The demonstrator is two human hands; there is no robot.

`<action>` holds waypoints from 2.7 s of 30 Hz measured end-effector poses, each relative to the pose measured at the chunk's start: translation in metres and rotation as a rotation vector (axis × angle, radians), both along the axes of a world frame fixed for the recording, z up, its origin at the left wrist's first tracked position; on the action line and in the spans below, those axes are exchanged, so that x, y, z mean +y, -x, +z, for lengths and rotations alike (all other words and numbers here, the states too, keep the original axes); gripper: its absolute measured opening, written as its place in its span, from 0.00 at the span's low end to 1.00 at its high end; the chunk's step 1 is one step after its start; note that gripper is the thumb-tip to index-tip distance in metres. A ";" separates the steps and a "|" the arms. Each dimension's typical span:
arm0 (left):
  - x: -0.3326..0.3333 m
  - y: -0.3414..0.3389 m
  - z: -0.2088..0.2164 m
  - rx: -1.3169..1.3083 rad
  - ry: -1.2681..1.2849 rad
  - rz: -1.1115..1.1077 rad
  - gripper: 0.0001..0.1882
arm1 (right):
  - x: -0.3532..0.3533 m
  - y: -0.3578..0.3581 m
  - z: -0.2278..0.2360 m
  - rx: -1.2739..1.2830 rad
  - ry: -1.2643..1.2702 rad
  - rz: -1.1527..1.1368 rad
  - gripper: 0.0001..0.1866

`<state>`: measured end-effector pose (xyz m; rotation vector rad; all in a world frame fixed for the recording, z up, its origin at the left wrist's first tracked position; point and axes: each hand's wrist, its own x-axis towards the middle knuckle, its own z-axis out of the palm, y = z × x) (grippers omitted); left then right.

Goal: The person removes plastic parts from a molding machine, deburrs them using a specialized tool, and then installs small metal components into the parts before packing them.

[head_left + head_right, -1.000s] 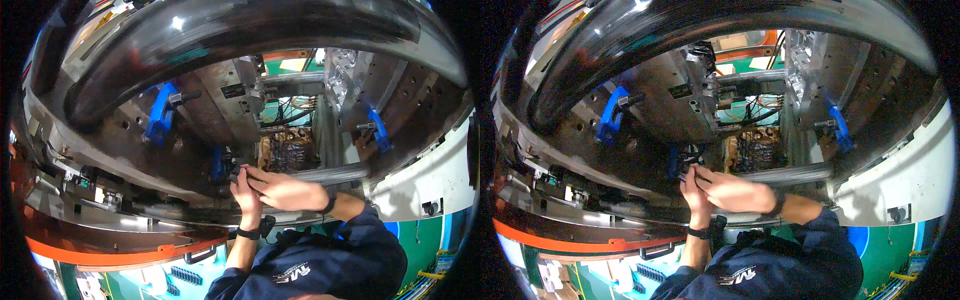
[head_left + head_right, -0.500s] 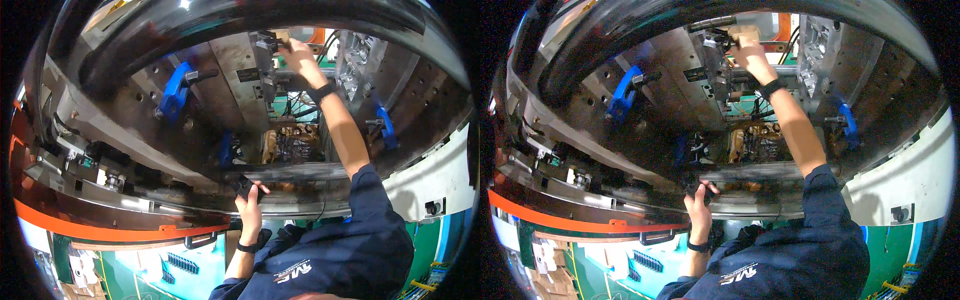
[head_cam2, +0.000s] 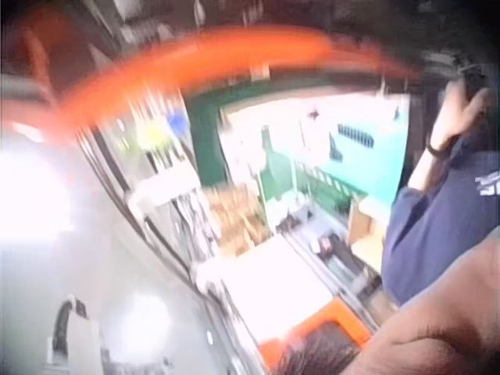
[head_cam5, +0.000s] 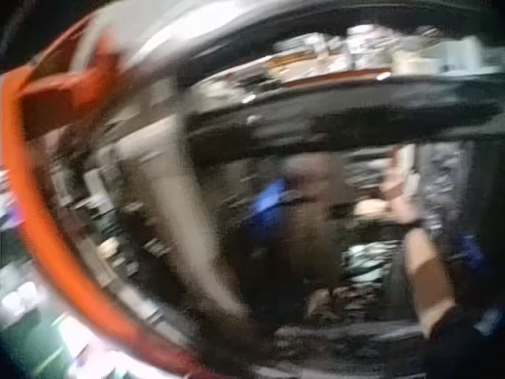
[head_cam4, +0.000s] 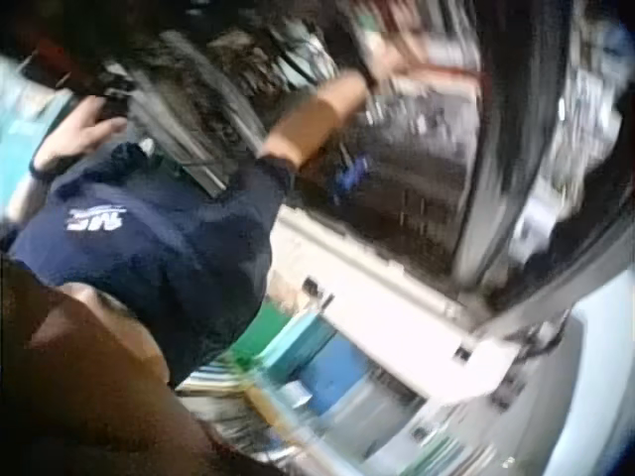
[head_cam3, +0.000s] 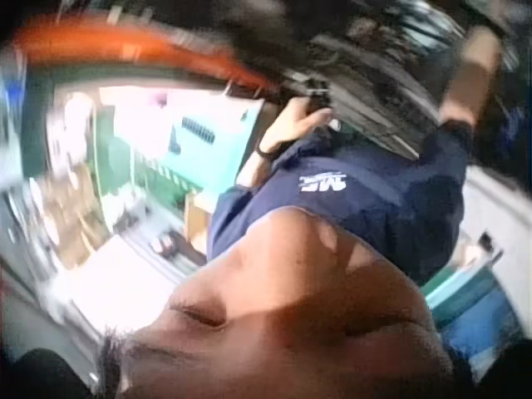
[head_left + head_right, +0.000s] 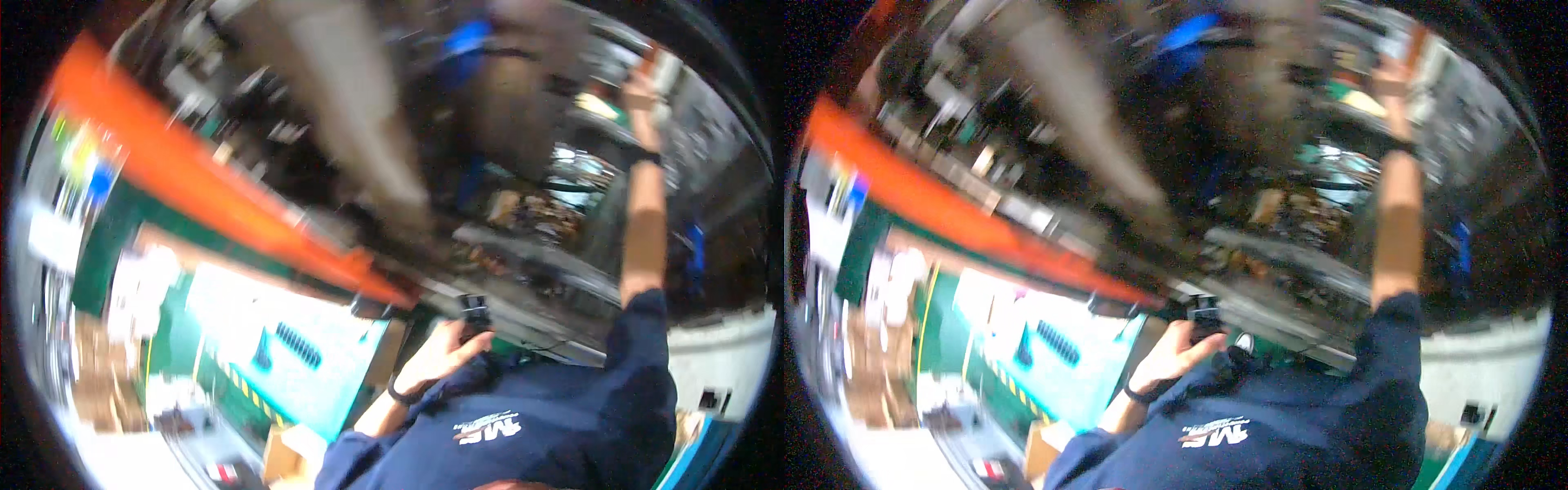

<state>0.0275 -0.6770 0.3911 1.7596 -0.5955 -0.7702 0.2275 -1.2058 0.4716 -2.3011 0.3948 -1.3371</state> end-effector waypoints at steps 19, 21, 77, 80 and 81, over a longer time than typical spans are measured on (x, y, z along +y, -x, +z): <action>0.480 0.118 -0.356 -0.199 -1.174 1.105 0.14 | 0.748 0.191 -0.363 1.606 -0.069 1.192 0.15; 0.505 0.126 -0.371 -0.209 -1.246 1.095 0.13 | 0.797 0.201 -0.386 1.639 0.187 1.157 0.15; 0.014 -0.002 -0.046 -1.077 0.213 -0.364 0.11 | 0.409 0.282 -0.204 0.086 -2.318 0.917 0.21; -0.046 0.001 -0.016 -0.963 0.233 -0.554 0.11 | 0.367 0.310 -0.187 -0.248 -2.320 1.109 0.18; -0.066 0.002 -0.008 -0.862 0.271 -0.547 0.13 | 0.359 0.314 -0.175 -0.299 -2.266 0.980 0.18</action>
